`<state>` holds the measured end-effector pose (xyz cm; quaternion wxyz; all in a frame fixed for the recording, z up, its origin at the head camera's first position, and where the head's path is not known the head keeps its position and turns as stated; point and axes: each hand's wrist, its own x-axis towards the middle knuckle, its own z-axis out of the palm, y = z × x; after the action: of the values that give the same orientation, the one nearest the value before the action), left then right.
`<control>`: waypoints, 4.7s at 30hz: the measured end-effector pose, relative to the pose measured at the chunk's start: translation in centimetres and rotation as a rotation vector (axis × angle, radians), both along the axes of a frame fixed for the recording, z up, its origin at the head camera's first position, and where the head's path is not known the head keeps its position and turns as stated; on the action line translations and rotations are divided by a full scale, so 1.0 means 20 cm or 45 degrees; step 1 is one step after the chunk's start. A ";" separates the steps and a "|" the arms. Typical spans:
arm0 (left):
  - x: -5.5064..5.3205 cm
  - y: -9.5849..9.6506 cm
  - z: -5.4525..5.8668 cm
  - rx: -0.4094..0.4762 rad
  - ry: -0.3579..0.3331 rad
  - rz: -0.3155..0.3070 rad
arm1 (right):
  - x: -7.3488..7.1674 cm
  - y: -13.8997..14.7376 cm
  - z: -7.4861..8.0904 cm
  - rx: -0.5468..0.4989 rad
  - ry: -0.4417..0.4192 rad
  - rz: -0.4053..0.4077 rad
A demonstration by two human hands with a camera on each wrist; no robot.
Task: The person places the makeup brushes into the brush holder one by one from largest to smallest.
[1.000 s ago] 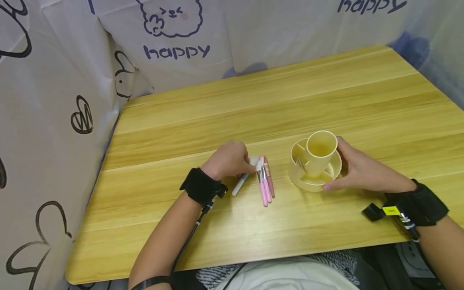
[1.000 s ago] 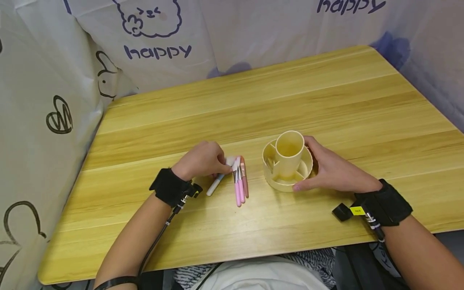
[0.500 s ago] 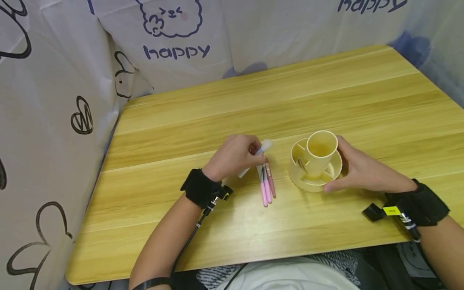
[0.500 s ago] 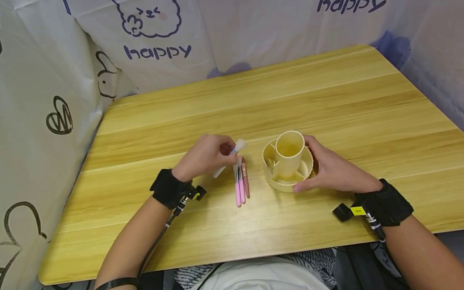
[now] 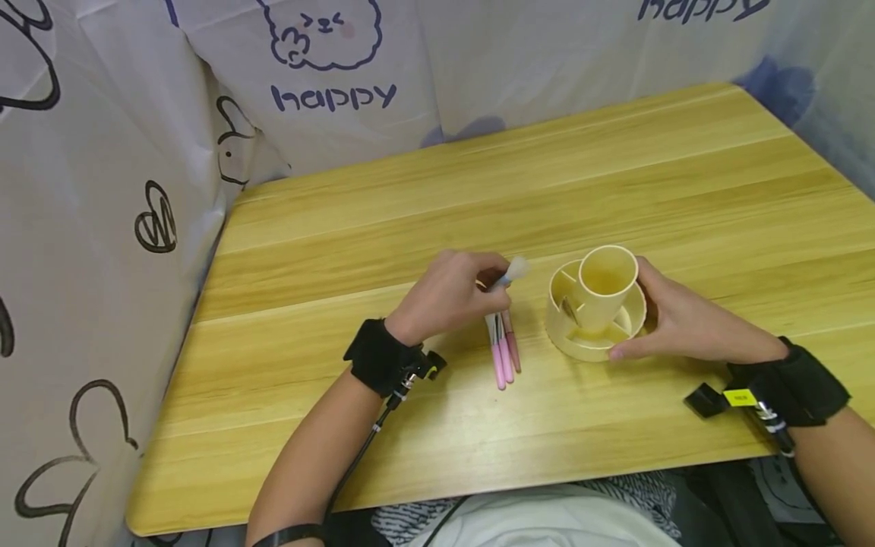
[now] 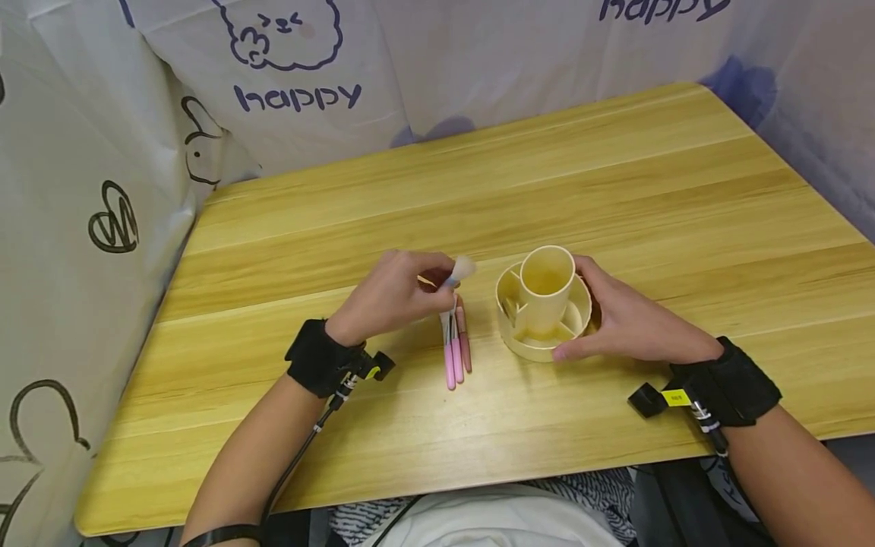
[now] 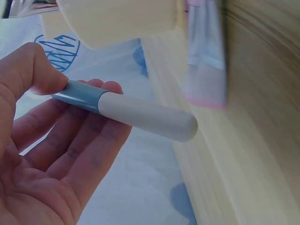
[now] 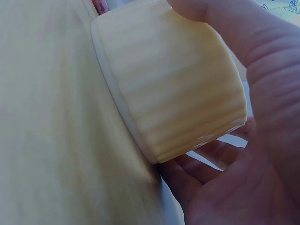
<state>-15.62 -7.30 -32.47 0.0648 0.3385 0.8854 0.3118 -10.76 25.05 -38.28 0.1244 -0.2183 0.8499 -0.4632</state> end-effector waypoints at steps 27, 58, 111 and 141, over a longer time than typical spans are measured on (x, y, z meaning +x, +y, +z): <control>0.06 0.12 0.10 0.393 0.104 -0.130 | 0.00 0.00 0.01 0.002 -0.028 -0.006; 0.06 0.15 0.07 0.558 0.062 -0.237 | -0.01 0.00 0.00 -0.006 -0.017 0.010; 0.05 0.15 0.07 0.553 0.049 -0.257 | 0.01 0.00 0.00 -0.020 -0.044 -0.027; 0.05 0.15 0.07 0.545 0.077 -0.266 | 0.01 0.00 0.01 -0.013 -0.052 -0.009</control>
<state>-14.67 -4.29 -31.04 -0.0031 0.4434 0.7608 0.4739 -10.57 24.98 -38.07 0.1389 -0.2064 0.8457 -0.4722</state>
